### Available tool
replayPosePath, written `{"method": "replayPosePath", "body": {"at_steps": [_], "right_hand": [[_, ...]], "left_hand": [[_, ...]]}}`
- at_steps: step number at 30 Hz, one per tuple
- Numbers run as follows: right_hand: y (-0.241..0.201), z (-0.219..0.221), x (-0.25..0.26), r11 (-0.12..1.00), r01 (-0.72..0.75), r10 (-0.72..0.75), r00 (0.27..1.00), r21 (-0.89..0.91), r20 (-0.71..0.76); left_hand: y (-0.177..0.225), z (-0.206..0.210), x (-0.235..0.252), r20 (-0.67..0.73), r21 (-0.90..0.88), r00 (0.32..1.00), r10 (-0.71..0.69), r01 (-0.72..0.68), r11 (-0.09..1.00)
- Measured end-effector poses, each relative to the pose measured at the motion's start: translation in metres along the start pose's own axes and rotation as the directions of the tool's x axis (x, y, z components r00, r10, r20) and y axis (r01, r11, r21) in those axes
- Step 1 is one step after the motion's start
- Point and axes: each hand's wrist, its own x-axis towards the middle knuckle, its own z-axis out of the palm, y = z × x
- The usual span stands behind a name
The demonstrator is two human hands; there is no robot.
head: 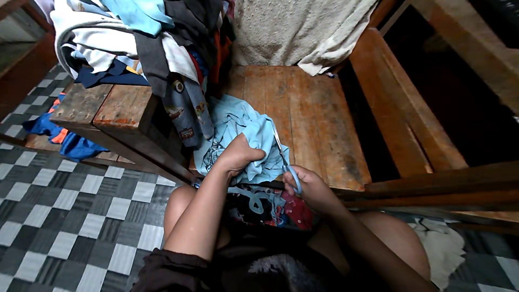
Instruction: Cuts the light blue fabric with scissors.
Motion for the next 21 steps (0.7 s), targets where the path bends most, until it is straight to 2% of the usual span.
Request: {"method": "replayPosePath", "body": {"at_steps": [4,8,12,13,14,15,16,17,18,19,21], "right_hand": [[0.000,-0.001,0.000,1.000,-0.012,0.012,1.000,-0.021,-0.008],[-0.002,-0.002,-0.003,0.999,-0.035,0.036,0.998,-0.016,0.057],[-0.002,-0.005,-0.005,0.993,-0.091,0.072,0.976,0.079,0.207],[0.000,-0.006,-0.006,0.990,-0.089,0.062,0.973,0.110,0.223],[0.001,-0.007,-0.006,0.987,-0.079,0.045,0.972,0.142,0.230],[0.003,-0.008,-0.006,0.983,-0.070,0.028,0.971,0.169,0.239],[0.004,-0.008,-0.006,0.980,-0.065,0.017,0.968,0.186,0.251],[0.005,-0.008,-0.006,0.979,-0.068,0.015,0.964,0.192,0.264],[0.006,-0.006,-0.006,0.977,-0.080,0.023,0.961,0.197,0.276],[0.007,-0.003,-0.006,0.975,-0.102,0.044,0.959,0.197,0.280],[0.010,0.003,-0.004,0.973,-0.156,0.105,0.957,0.173,0.271]], "left_hand": [[0.000,0.003,0.001,-0.060,-0.048,0.998,-0.026,0.023,0.999],[-0.009,0.007,0.015,-0.247,-0.312,0.964,-0.104,0.022,0.950],[-0.010,0.006,0.021,-0.195,-0.656,0.959,-0.207,0.030,0.754],[-0.010,0.008,0.020,-0.195,-0.703,0.964,-0.182,-0.008,0.711],[-0.010,0.010,0.017,-0.210,-0.702,0.973,-0.098,-0.081,0.707],[-0.010,0.011,0.013,-0.234,-0.648,0.972,0.033,-0.181,0.740],[-0.008,0.012,0.010,-0.261,-0.515,0.953,0.156,-0.274,0.812],[-0.004,0.011,0.009,-0.285,-0.309,0.928,0.240,-0.326,0.893],[-0.002,0.006,0.012,-0.308,-0.072,0.913,0.266,-0.302,0.951],[-0.003,0.002,0.016,-0.353,0.132,0.904,0.240,-0.206,0.970],[-0.007,-0.005,0.025,-0.468,0.338,0.875,0.127,0.044,0.940]]}}
